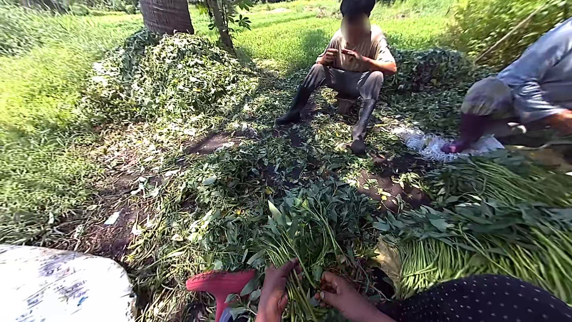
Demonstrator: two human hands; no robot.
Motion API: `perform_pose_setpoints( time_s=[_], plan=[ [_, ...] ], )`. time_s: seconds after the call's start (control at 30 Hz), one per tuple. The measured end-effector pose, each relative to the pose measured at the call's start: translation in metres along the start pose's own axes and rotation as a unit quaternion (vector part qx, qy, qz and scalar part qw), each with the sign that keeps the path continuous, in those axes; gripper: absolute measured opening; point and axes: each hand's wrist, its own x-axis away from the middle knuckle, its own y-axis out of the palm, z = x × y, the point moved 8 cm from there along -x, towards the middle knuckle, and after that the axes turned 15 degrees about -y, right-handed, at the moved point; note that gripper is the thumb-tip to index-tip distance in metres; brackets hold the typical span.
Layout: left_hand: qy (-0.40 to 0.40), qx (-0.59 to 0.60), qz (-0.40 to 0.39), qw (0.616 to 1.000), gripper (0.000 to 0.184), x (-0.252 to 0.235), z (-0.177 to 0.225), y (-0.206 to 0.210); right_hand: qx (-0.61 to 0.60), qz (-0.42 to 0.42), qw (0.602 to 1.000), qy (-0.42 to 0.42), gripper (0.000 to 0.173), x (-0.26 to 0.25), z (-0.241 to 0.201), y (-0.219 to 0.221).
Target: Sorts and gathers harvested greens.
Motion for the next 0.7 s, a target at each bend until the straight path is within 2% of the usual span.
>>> perform_pose_setpoints(
  time_s=[0.17, 0.27, 0.33, 0.4, 0.5, 0.6, 0.7],
  plan=[
    [0.053, -0.107, -0.029, 0.992, 0.056, 0.005, 0.001, 0.007, 0.088, -0.041, 0.995, 0.035, 0.032, -0.003, 0.000, 0.004],
    [0.078, -0.188, -0.012, 0.979, 0.071, 0.007, 0.001, 0.014, 0.115, -0.071, 0.989, 0.060, 0.040, -0.006, 0.001, 0.009],
    [0.093, -0.235, 0.006, 0.967, 0.073, 0.007, 0.000, 0.016, 0.052, -0.075, 0.994, 0.061, 0.043, -0.010, 0.001, 0.015],
    [0.100, -0.257, 0.020, 0.961, 0.067, 0.007, 0.000, 0.016, -0.079, -0.050, 0.994, 0.062, 0.035, -0.014, 0.008, 0.020],
    [0.100, -0.259, 0.020, 0.961, 0.060, 0.009, 0.002, 0.015, -0.252, -0.006, 0.965, 0.069, 0.028, -0.018, 0.013, 0.026],
    [0.118, -0.244, 0.017, 0.962, 0.055, 0.011, 0.007, 0.013, -0.314, 0.069, 0.943, 0.081, 0.023, -0.019, 0.015, 0.027],
    [0.132, -0.233, 0.018, 0.963, 0.061, 0.011, 0.010, 0.013, -0.311, 0.133, 0.937, 0.082, 0.020, -0.021, 0.016, 0.023]
  ],
)
